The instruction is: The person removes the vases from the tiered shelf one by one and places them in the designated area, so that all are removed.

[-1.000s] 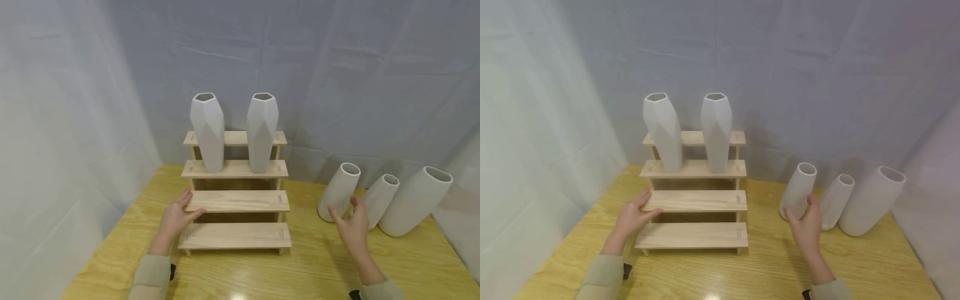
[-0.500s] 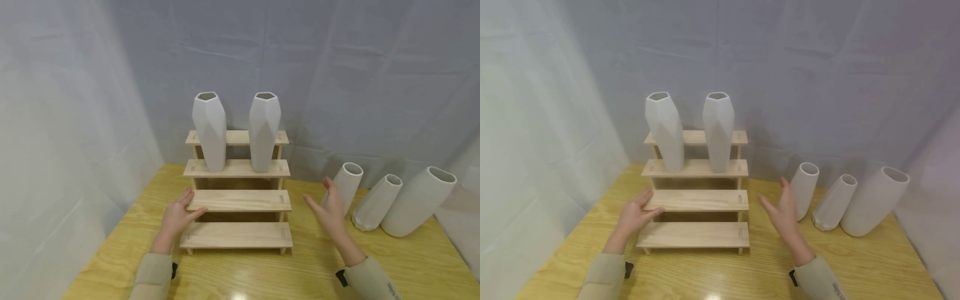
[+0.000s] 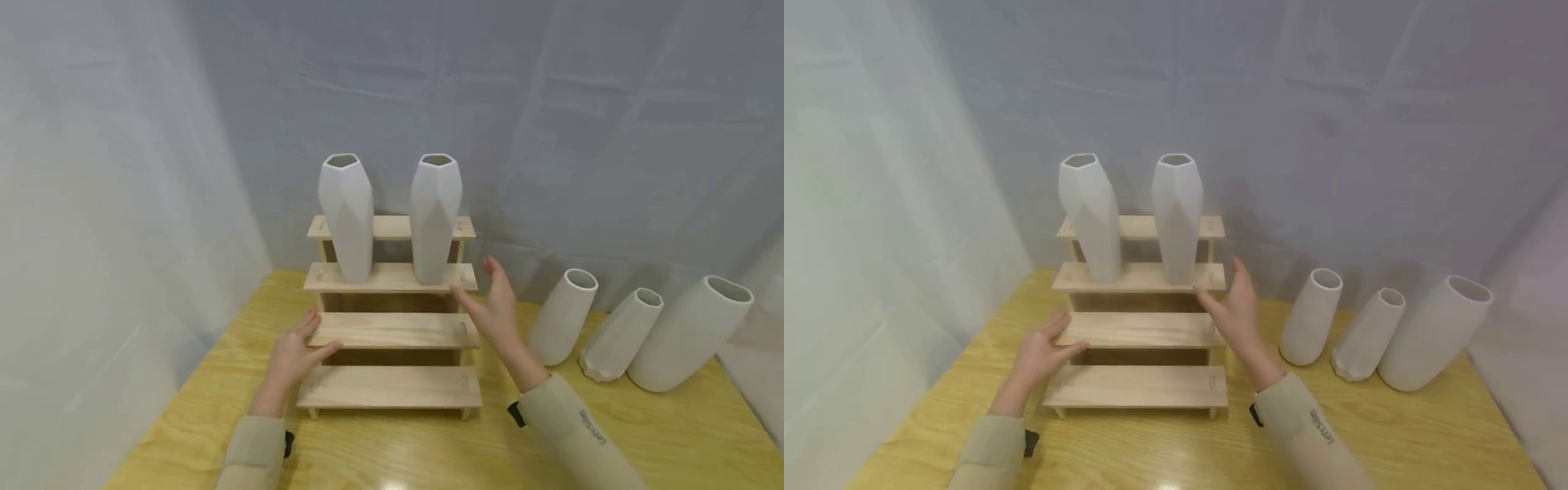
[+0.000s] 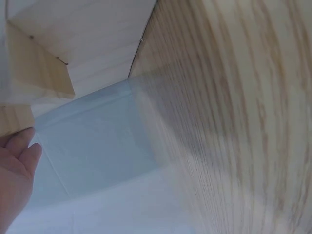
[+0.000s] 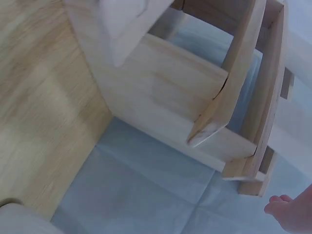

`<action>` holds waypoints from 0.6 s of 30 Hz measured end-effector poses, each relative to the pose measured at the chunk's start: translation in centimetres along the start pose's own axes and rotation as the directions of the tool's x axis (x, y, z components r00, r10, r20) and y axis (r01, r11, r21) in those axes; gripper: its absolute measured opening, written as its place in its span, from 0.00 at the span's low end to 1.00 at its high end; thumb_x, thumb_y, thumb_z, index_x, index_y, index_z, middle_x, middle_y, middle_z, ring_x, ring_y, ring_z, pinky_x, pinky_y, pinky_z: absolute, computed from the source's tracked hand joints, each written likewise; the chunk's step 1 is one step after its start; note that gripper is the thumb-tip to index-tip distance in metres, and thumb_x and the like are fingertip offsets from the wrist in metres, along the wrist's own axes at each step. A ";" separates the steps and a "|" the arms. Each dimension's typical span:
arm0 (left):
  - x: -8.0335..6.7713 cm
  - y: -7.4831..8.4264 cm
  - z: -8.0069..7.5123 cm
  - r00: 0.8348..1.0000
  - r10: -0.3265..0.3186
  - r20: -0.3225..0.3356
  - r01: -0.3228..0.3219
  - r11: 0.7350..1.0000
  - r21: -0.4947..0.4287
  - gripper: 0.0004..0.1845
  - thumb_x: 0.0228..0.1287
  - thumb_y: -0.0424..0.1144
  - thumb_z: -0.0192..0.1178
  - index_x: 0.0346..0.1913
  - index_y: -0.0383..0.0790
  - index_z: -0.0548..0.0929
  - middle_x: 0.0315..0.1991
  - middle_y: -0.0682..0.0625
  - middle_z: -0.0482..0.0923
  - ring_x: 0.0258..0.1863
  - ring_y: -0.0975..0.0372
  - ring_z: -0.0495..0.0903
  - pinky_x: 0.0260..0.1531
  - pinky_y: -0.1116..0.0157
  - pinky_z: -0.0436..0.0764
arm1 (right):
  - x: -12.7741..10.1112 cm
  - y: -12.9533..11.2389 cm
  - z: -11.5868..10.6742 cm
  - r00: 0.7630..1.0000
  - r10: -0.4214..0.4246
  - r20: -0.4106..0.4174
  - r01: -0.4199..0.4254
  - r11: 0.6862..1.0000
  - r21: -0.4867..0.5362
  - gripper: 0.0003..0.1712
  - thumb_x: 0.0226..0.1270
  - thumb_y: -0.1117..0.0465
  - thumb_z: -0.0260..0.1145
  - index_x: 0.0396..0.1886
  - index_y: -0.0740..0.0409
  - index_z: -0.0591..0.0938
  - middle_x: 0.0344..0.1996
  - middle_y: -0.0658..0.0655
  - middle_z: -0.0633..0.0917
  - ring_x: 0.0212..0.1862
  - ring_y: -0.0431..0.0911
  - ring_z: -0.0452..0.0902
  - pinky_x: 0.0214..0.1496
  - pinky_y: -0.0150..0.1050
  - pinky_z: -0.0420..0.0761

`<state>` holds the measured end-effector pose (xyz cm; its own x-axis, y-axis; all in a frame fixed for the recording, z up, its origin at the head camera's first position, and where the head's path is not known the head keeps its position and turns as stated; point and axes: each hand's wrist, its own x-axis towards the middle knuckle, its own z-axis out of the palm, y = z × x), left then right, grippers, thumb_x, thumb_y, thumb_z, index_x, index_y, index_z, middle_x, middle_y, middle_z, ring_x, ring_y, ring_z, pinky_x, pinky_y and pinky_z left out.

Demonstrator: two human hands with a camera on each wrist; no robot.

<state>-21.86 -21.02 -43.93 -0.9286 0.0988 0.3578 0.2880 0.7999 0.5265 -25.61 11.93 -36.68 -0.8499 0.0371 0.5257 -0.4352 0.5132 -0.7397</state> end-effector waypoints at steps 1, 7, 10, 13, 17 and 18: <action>0.0 0.0 0.0 1.000 -0.001 0.000 0.001 1.000 -0.002 0.44 0.47 0.60 0.60 0.58 0.26 0.65 0.62 0.38 0.57 0.61 0.50 0.57 0.57 0.54 0.62 | 0.3 -0.2 0.3 1.000 0.003 -0.001 -0.003 1.000 0.009 0.46 0.51 0.56 0.69 0.62 0.73 0.56 0.58 0.69 0.65 0.60 0.57 0.58 0.62 0.47 0.59; 0.1 -0.1 0.2 1.000 0.003 -0.005 -0.003 1.000 -0.010 0.45 0.47 0.60 0.61 0.58 0.26 0.65 0.62 0.38 0.57 0.61 0.50 0.57 0.57 0.55 0.62 | 2.3 -1.6 1.8 1.000 0.024 0.006 -0.024 0.999 0.039 0.47 0.51 0.54 0.69 0.63 0.71 0.56 0.59 0.67 0.64 0.61 0.55 0.58 0.62 0.44 0.60; 0.2 0.0 0.3 1.000 0.003 -0.010 -0.003 1.000 -0.010 0.44 0.47 0.59 0.61 0.58 0.26 0.65 0.62 0.38 0.58 0.61 0.50 0.58 0.57 0.55 0.61 | 3.4 -2.0 2.4 1.000 0.025 0.012 -0.025 1.000 0.014 0.48 0.50 0.53 0.70 0.63 0.71 0.55 0.59 0.66 0.63 0.61 0.55 0.57 0.62 0.44 0.60; 0.1 0.0 0.2 1.000 -0.005 -0.009 0.005 1.000 -0.015 0.44 0.47 0.59 0.62 0.58 0.26 0.65 0.62 0.38 0.57 0.61 0.50 0.57 0.57 0.55 0.60 | 4.3 -2.0 3.1 1.000 0.020 0.008 -0.020 1.000 -0.006 0.50 0.48 0.53 0.71 0.63 0.71 0.55 0.59 0.67 0.63 0.61 0.56 0.58 0.62 0.45 0.61; 0.1 0.0 0.3 1.000 -0.008 -0.013 0.008 1.000 -0.026 0.45 0.46 0.60 0.61 0.58 0.27 0.66 0.62 0.38 0.57 0.61 0.50 0.58 0.57 0.55 0.60 | 5.1 -2.1 4.0 1.000 0.020 -0.002 -0.020 1.000 0.001 0.50 0.46 0.53 0.72 0.62 0.69 0.57 0.57 0.66 0.66 0.58 0.55 0.62 0.58 0.46 0.65; 0.0 0.0 0.3 1.000 -0.008 -0.015 0.008 1.000 -0.031 0.45 0.46 0.60 0.61 0.58 0.27 0.66 0.62 0.38 0.57 0.61 0.50 0.58 0.57 0.55 0.61 | 5.2 -2.1 4.1 1.000 0.019 -0.003 -0.019 1.000 0.006 0.49 0.45 0.53 0.72 0.62 0.68 0.57 0.56 0.65 0.67 0.56 0.55 0.64 0.57 0.47 0.66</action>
<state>-21.97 -20.82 -44.14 -0.9272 0.0835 0.3650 0.2880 0.7822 0.5525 -30.36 7.52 -34.11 -0.8573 0.0496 0.5124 -0.4202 0.5075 -0.7522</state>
